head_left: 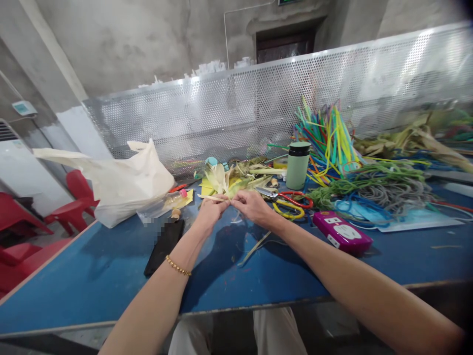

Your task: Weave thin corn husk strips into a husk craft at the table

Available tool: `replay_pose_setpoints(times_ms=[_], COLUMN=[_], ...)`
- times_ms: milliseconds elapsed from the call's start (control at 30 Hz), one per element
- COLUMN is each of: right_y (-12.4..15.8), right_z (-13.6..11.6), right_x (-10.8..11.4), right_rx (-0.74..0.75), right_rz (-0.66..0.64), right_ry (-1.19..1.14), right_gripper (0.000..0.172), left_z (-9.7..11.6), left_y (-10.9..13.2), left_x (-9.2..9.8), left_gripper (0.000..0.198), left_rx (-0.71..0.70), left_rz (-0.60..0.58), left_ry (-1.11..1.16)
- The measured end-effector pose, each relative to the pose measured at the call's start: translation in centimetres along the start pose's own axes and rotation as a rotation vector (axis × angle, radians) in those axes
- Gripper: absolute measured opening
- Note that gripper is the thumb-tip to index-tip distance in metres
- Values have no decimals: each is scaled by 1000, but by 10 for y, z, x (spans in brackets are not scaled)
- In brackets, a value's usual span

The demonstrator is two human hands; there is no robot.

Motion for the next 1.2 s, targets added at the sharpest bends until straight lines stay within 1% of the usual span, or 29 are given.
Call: replay_pose_setpoints(times_ms=[67,167,233,333,400,467,567,600,733,800,933,1100,1200], right_y=[0,0,0,0,0,-1,-1,-1,-1,0,3,4,4], right_z=[1,1,0,-2,-2,1,6,8,7,5,5,10,12], right_x=[0,1,3,6,7,6,4,4,1,2,1,0,-2], right_rx=[3,-11,-23,-43,-66,-99,-136,-135,-95,-116,-248,-335,-380], right_rz=[-9,-21,-15,28,47,53,76,76,10,10,19,23,-20], right_ry=[2,-7,-17,-21,-21,-32,-86,-106,-189,-264,-548,-896,-1038], right_gripper=[18,20,20,19,21,21,12,11,17,16,17,26,28], left_z=[0,2,4,8,11,11,8,6,2,1,3,4,3], left_y=[0,1,2,4,5,4,3,2,1,1,2,4,6], left_x=[-1,-3,-5,-9,-10,-9,-7,-7,-8,-8,-9,-10,-13], left_gripper=[17,17,17,14,15,16,18,18,17,15,10,19,17], left_rx=[-6,-23,-38,-78,-94,-79,-36,-23,11,13,-9,31,69], left_rz=[-14,-68,-112,-217,-249,-225,-170,-161,-144,-140,-144,-124,-129], left_ry=[-19,-16,37,140,181,196,195,192,161,138,126,207,239])
Point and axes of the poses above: each hand's wrist, its own y-axis away from the middle knuckle, its own x-axis out of the back of the hand, z = x × y, the point moved 5 cm from there along -y, towards the middle knuckle, and after that the axes turned 4 degrees about -z, right-handed, at the moved point
